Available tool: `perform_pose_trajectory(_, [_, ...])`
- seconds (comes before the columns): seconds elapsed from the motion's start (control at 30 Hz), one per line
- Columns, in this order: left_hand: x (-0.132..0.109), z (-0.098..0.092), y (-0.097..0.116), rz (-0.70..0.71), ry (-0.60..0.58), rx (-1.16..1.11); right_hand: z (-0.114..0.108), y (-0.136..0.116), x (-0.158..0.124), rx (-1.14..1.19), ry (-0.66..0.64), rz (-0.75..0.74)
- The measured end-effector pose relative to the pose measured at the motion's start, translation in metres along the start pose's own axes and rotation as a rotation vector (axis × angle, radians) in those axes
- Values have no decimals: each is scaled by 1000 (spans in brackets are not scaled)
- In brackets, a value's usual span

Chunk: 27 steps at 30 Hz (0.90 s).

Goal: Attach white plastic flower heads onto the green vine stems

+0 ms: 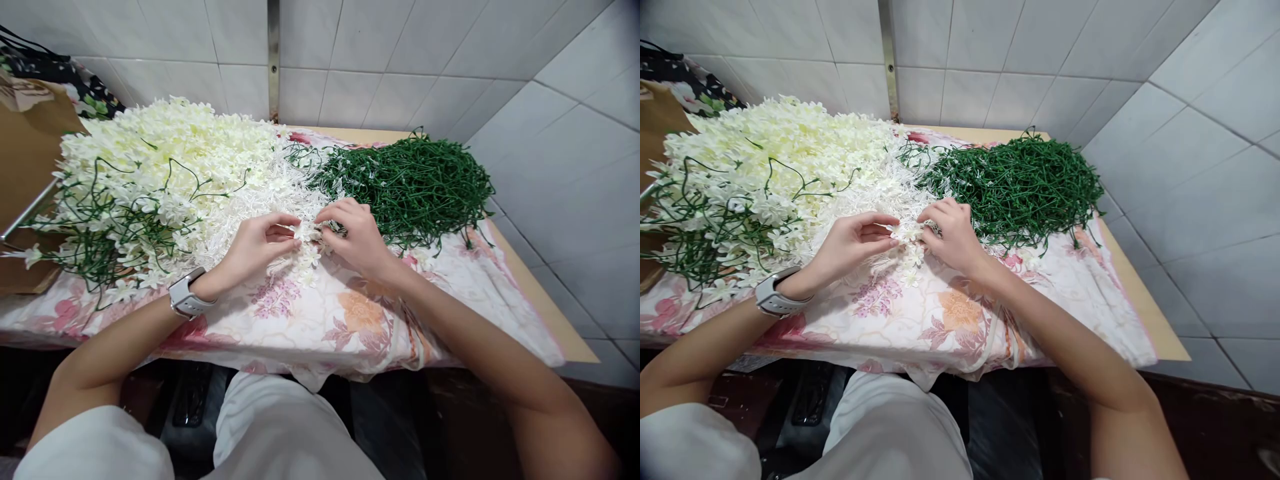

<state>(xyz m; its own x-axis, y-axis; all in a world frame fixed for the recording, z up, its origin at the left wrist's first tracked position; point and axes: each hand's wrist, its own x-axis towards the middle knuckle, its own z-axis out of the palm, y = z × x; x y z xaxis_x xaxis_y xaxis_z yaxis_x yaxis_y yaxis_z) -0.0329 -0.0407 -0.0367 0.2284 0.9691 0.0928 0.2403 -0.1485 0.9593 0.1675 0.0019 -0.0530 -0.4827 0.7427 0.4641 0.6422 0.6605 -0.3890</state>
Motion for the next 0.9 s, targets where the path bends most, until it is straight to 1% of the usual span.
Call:
perform_pose_trajectory(0.1, [3,-2,-3,0,7,9,4,5,14,-91,-16,39])
perform_pose_trajectory(0.27, [8,-4,-9,-32,-15,10,20,5,32,-214,-56,72])
perform_pose_trajectory(0.33, [9,-5,-9,-24,-4,26,21,2,35,-206,-71,80])
perform_pose_trajectory(0.4, [8,-6,-9,-17,5,30,17,0,34,-147,-48,86])
perform_pose_trajectory(0.47, [7,-5,-8,-24,8,6,11,-1,30,-27,17,104])
perform_pose_trajectory(0.57, [5,-1,-7,-52,4,-40,0,1,23,269,94,194])
perform_pose_trajectory(0.67, [3,3,-7,-78,-16,-67,-4,4,18,589,107,336])
perform_pose_trajectory(0.77, [2,6,-8,-109,-25,-69,-3,7,16,835,90,450])
perform_pose_trajectory(0.83, [2,6,-10,-130,-22,-70,-1,9,17,949,74,488])
perform_pose_trajectory(0.9, [3,6,-11,-133,-20,-65,0,11,18,986,93,486])
